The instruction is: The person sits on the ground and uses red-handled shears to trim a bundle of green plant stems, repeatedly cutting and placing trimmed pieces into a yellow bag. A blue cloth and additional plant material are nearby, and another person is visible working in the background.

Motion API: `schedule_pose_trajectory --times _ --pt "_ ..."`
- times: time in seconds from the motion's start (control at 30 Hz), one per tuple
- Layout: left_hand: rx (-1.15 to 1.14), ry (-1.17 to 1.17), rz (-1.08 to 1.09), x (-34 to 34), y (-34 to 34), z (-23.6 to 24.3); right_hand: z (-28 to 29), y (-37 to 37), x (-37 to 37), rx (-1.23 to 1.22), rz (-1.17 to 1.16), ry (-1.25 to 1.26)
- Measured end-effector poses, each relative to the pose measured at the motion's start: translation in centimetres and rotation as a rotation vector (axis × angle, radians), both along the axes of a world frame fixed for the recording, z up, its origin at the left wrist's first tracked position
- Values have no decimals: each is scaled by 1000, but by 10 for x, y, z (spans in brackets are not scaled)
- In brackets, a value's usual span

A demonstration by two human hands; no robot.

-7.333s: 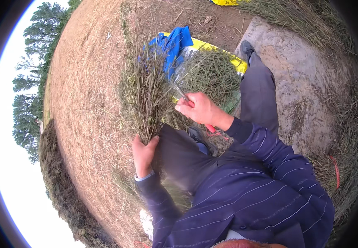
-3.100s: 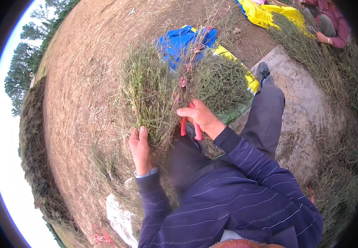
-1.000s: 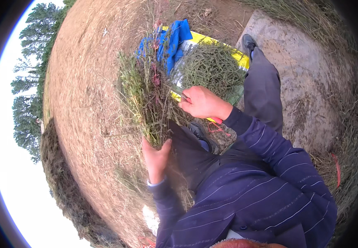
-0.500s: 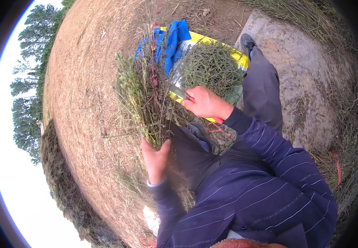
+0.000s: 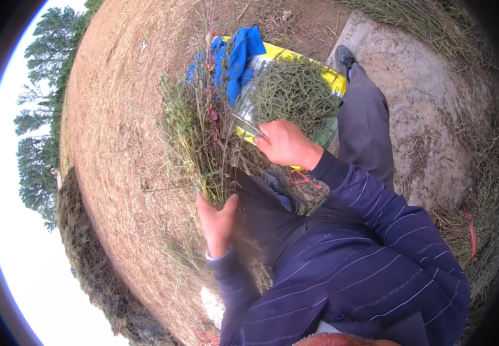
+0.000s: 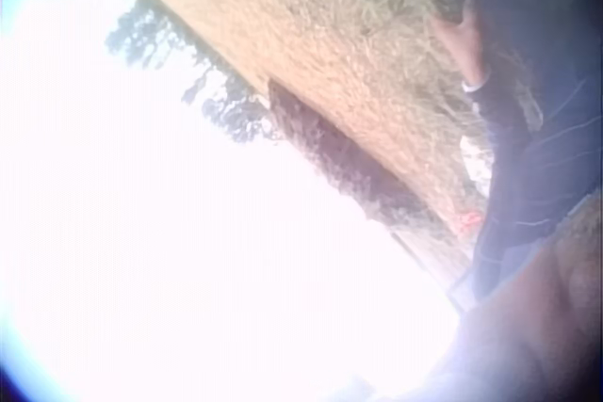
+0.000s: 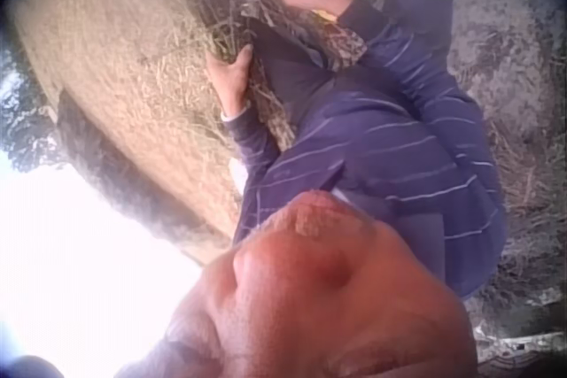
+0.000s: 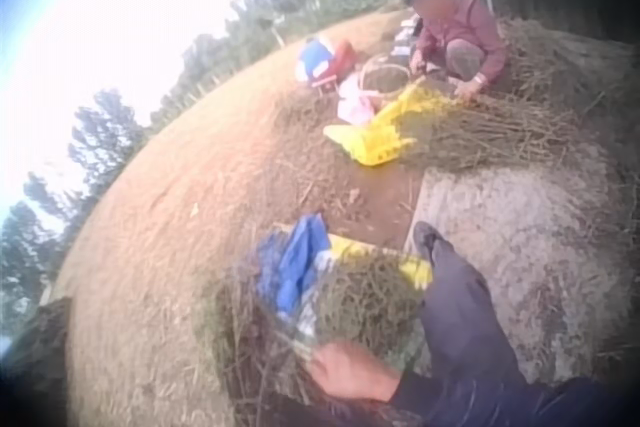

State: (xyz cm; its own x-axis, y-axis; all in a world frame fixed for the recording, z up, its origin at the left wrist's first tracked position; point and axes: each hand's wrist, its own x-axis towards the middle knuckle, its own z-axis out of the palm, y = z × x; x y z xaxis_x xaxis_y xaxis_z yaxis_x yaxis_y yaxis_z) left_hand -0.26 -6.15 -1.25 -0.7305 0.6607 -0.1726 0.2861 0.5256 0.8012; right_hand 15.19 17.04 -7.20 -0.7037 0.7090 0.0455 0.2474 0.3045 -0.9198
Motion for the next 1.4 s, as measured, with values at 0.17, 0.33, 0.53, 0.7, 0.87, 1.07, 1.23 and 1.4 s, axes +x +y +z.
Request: schedule_pose_trajectory --times 0.17,0.33,0.53,0.7,0.87,1.07,1.23,1.4 --pt "45 -50 4 2 2 8 -5 1 0 -12 -36 35" --pt "61 -145 12 4 5 13 -8 3 -5 -58 -46 85" --pt "-18 64 -34 -4 -6 -7 9 10 -29 -277 -173 358" --pt "1 32 -74 8 6 4 10 24 -49 -219 -258 288" --pt "-21 44 -45 5 4 -1 -5 28 -47 -284 -208 343" --pt "-69 -47 -29 5 9 1 15 33 -40 -331 -234 337" --pt "-112 -4 -27 5 8 1 1 41 -52 -297 -294 361" --pt "-171 33 -50 4 10 1 2 53 -44 -373 -234 370"
